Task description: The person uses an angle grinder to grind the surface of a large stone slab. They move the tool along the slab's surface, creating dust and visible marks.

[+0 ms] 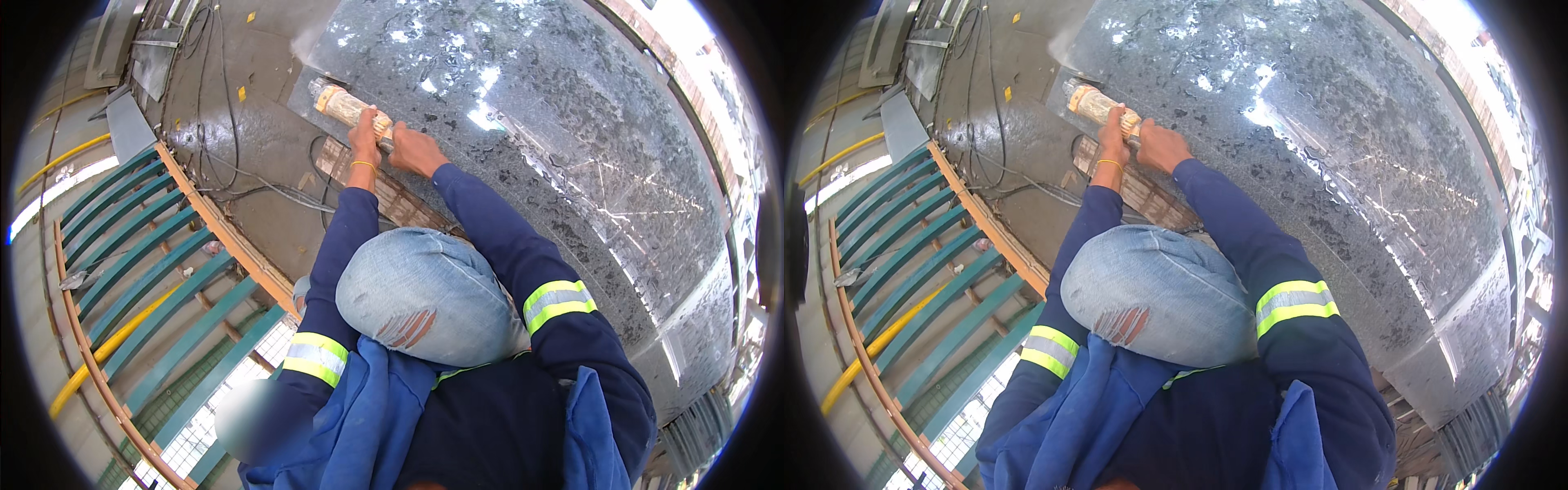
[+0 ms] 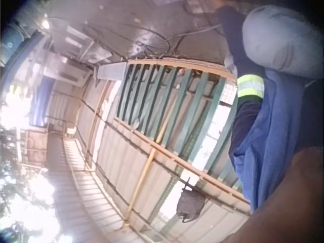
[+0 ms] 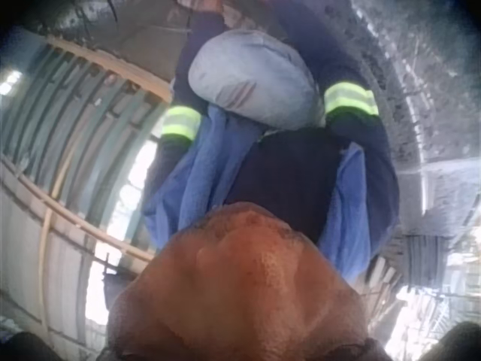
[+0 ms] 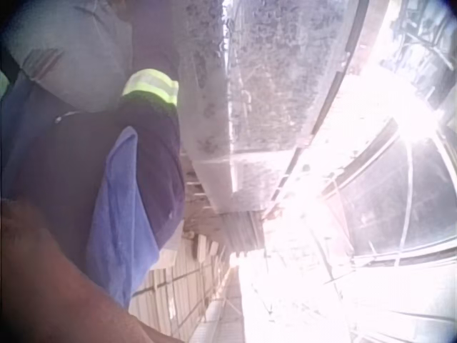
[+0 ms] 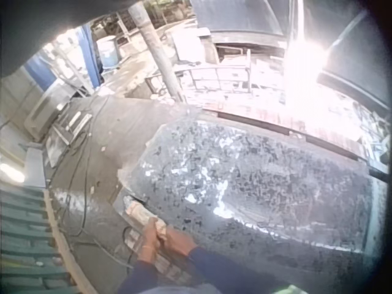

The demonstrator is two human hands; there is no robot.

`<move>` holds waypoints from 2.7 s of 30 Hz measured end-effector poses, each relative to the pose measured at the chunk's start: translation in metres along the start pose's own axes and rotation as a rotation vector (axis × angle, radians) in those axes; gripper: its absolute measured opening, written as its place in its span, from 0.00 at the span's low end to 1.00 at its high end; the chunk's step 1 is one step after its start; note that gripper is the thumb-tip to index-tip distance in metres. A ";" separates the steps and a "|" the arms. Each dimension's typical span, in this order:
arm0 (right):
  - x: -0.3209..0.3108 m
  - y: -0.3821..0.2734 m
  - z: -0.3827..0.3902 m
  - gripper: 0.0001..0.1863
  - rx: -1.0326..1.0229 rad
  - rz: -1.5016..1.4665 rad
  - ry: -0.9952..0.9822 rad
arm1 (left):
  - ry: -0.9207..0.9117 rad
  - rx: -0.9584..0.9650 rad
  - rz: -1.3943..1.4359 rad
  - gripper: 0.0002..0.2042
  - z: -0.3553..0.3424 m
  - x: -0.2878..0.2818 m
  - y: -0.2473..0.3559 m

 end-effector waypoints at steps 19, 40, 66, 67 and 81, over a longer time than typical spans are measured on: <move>-0.003 0.002 0.016 0.22 0.011 0.019 -0.029 | -0.010 0.015 0.015 0.18 0.018 0.009 -0.004; -0.008 -0.007 0.025 0.21 0.031 -0.007 -0.057 | -0.005 0.057 0.037 0.19 0.018 0.008 -0.002; -0.005 0.002 0.037 0.18 -0.007 -0.007 0.000 | -0.028 0.024 0.025 0.20 0.036 0.024 -0.005; -0.006 0.002 0.038 0.18 0.001 -0.008 -0.002 | -0.029 0.024 0.032 0.20 0.036 0.024 -0.004; -0.004 0.004 0.022 0.18 -0.009 0.002 0.006 | 0.021 0.057 0.030 0.18 0.023 0.017 -0.003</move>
Point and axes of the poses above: each hand's wrist, its own z-axis away from the middle knuckle, its own x-axis out of the palm, y = z × x, the point moved 8 cm from there along -z, towards the middle knuckle, and after that the axes turned 15 degrees about -y, right-handed, at the moved point
